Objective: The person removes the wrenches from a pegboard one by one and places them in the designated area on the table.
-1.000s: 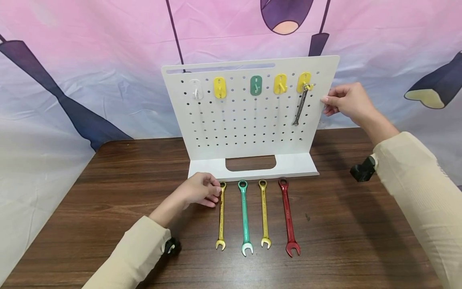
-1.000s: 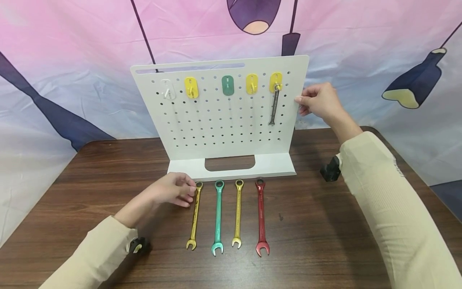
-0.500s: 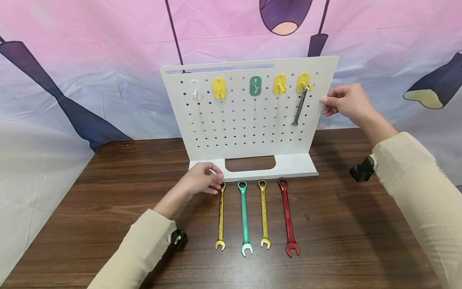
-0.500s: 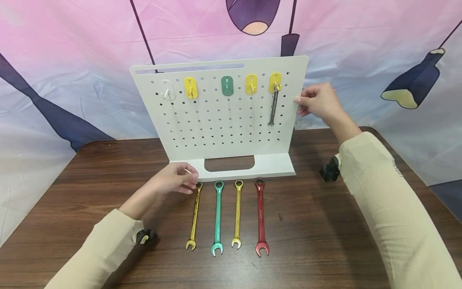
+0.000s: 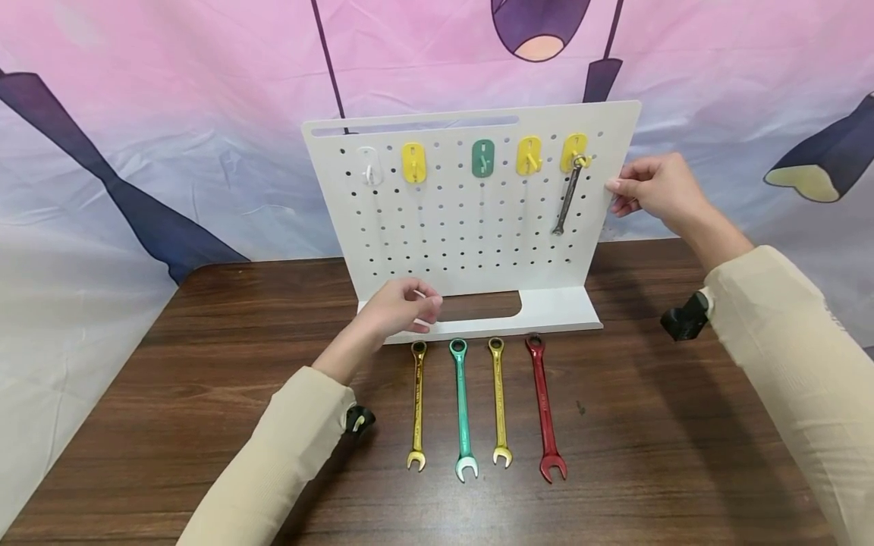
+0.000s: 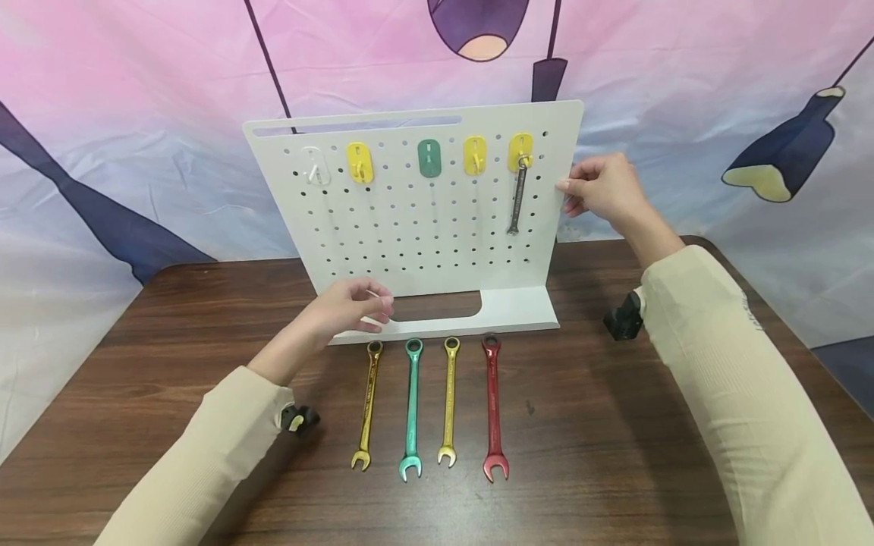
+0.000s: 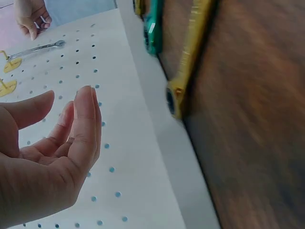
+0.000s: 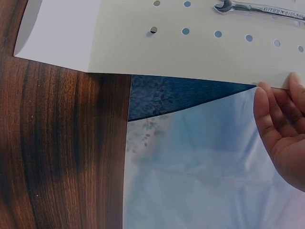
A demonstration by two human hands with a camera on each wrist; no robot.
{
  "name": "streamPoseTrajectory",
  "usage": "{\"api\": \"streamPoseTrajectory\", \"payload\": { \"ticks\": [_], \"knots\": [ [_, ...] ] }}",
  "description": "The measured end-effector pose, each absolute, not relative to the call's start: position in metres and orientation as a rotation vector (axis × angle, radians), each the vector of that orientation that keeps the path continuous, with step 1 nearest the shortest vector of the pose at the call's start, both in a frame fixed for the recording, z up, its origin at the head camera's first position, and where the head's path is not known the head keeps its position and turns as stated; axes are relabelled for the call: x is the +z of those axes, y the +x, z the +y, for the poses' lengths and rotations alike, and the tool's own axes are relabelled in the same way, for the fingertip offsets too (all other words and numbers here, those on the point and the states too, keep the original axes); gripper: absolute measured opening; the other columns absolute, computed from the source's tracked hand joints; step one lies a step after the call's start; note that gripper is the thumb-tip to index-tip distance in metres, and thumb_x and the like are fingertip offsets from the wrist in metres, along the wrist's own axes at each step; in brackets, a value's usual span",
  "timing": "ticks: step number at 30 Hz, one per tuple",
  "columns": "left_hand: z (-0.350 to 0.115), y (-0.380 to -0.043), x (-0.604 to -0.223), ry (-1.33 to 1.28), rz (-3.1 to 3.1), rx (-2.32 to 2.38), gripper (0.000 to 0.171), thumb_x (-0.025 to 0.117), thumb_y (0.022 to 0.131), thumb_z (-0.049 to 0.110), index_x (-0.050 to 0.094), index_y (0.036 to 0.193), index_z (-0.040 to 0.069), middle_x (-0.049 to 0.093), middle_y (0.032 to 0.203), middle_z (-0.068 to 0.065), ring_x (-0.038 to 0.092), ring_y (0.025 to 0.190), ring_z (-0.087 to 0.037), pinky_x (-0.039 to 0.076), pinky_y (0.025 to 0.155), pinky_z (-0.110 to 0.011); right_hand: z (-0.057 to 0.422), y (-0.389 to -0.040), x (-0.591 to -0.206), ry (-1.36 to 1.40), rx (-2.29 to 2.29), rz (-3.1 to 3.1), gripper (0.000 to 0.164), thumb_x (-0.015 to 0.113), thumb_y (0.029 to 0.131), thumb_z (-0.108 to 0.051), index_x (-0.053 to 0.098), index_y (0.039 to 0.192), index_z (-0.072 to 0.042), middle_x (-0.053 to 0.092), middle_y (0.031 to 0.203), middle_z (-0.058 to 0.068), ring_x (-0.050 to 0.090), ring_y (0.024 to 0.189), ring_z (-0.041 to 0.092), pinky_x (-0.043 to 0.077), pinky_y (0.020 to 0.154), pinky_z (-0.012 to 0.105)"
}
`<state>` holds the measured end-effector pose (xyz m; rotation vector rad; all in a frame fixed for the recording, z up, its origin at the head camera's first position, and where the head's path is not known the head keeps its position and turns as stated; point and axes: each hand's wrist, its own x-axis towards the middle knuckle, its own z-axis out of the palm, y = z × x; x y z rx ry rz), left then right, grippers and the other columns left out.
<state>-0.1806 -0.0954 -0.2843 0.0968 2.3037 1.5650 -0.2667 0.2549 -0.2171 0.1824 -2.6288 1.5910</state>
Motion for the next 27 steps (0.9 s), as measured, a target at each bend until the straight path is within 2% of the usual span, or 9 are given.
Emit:
{"api": "streamPoseTrajectory", "payload": {
  "ticks": [3,9,16,22,27],
  "knots": [
    [-0.089,-0.185,-0.28,0.111,2.307,1.564,0.02,0.055,0.092,0.011,0.055,0.105,-0.004,0.059,0.093,-0.018,0.06,0.094,-0.035,0.057,0.074,-0.033,0.255,-0.267,-0.216,0.188,1.606,-2.62,0.013,0.062,0.086,-0.01,0.065,0.08,0.001,0.063,0.061,0.001,0.061,0.054,0.012,0.056,0.054,0.025],
    [-0.072,-0.192,-0.271,0.17,2.315,1.586,0.02,0.055,0.092,0.01,0.055,0.107,-0.003,0.058,0.102,-0.021,0.058,0.098,-0.037,0.055,0.078,-0.038,0.255,-0.266,-0.216,0.193,1.618,-2.611,0.012,0.062,0.086,-0.01,0.065,0.079,-0.001,0.063,0.061,0.001,0.061,0.054,0.012,0.056,0.054,0.025],
    [-0.055,-0.201,-0.266,0.267,2.341,1.591,0.02,0.057,0.09,0.009,0.058,0.107,-0.002,0.06,0.094,-0.015,0.058,0.094,-0.031,0.056,0.077,-0.035,0.256,-0.266,-0.217,0.206,1.603,-2.614,0.012,0.062,0.087,-0.009,0.064,0.08,0.001,0.063,0.061,0.001,0.061,0.054,0.012,0.056,0.054,0.025],
    [-0.047,-0.205,-0.258,0.358,2.343,1.616,0.027,0.057,0.091,0.01,0.055,0.114,-0.003,0.059,0.105,-0.02,0.055,0.101,-0.034,0.055,0.078,-0.031,0.255,-0.267,-0.217,0.205,1.59,-2.623,0.013,0.062,0.087,-0.009,0.064,0.082,0.002,0.063,0.062,0.002,0.061,0.054,0.012,0.056,0.054,0.025],
    [-0.042,-0.209,-0.255,0.413,2.342,1.627,0.027,0.056,0.092,0.011,0.054,0.115,-0.003,0.059,0.105,-0.018,0.055,0.103,-0.033,0.054,0.079,-0.029,0.255,-0.267,-0.216,0.2,1.584,-2.63,0.013,0.062,0.087,-0.009,0.064,0.083,0.003,0.063,0.062,0.002,0.061,0.054,0.012,0.056,0.054,0.025]
  ]
}}
